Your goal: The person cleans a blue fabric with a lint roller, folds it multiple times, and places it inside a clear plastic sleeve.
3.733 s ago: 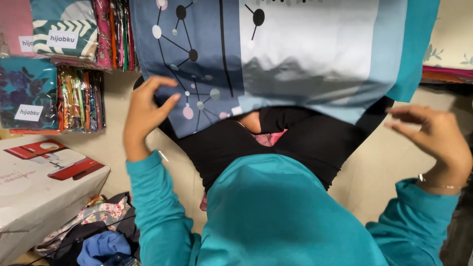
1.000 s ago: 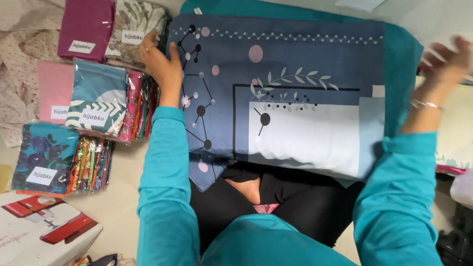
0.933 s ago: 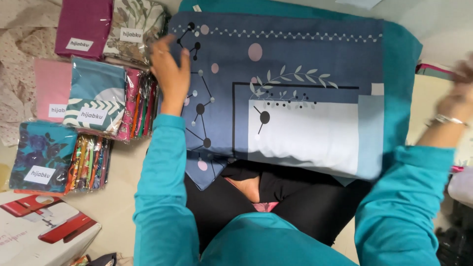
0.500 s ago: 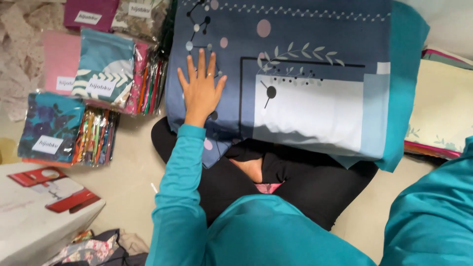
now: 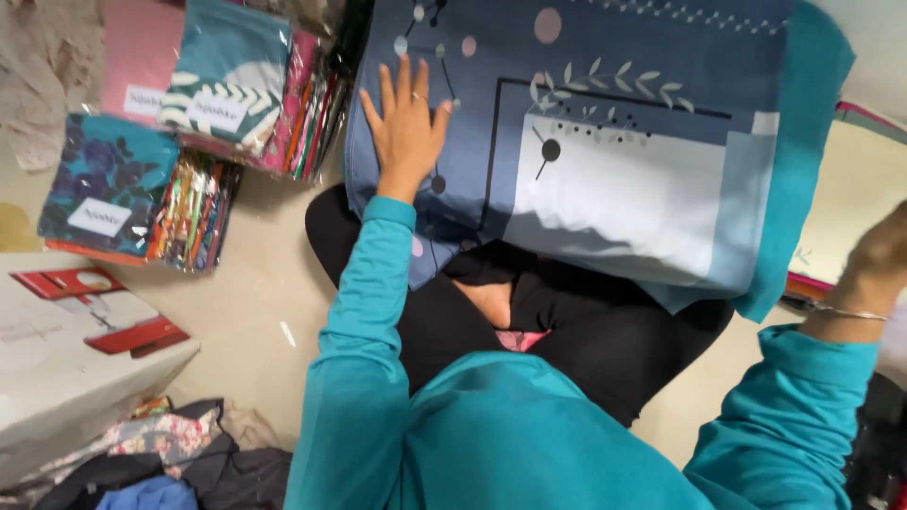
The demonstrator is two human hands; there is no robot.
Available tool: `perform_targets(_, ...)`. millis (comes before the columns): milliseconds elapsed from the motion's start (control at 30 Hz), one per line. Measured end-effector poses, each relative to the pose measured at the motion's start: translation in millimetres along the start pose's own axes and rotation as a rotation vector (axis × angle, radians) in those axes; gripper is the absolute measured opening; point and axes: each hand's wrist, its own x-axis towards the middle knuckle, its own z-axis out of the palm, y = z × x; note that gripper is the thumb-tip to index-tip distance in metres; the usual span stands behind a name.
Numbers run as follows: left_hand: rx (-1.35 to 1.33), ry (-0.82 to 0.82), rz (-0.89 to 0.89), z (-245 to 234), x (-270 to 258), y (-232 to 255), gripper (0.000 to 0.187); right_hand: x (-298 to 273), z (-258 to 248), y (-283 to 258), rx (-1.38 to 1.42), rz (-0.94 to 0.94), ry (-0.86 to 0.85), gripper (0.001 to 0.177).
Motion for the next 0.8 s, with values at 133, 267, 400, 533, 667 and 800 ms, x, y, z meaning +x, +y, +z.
perform_targets(133, -0.068, 0.037, -0.136, -13, -14, -49, 0.064, 39, 35, -141, -0.146, 0.29, -0.033, 0.039)
perform_targets(267, -0.514, 0.284, -0.123, -45, -60, -84, 0.046, 66, 70, -214, -0.102, 0.074, -0.314, 0.033)
perform_targets(400, -0.961, 0.131, -0.463, -56, -118, -88, 0.033, 74, 118, -215, -0.166, -0.068, -0.436, 0.042)
perform_targets(533, -1.063, 0.012, -0.552, -42, -147, -91, 0.039, 106, 199, -215, -0.232, -0.208, -0.446, 0.047)
perform_targets(667, -1.005, 0.009, -0.621, -55, -158, -81, 0.021, 153, 271, -233, -0.312, -0.348, -0.368, 0.045)
perform_targets(800, -1.217, 0.026, -0.658, -62, -166, -77, 0.028, 175, 320, -234, -0.221, -0.349, -0.345, 0.013)
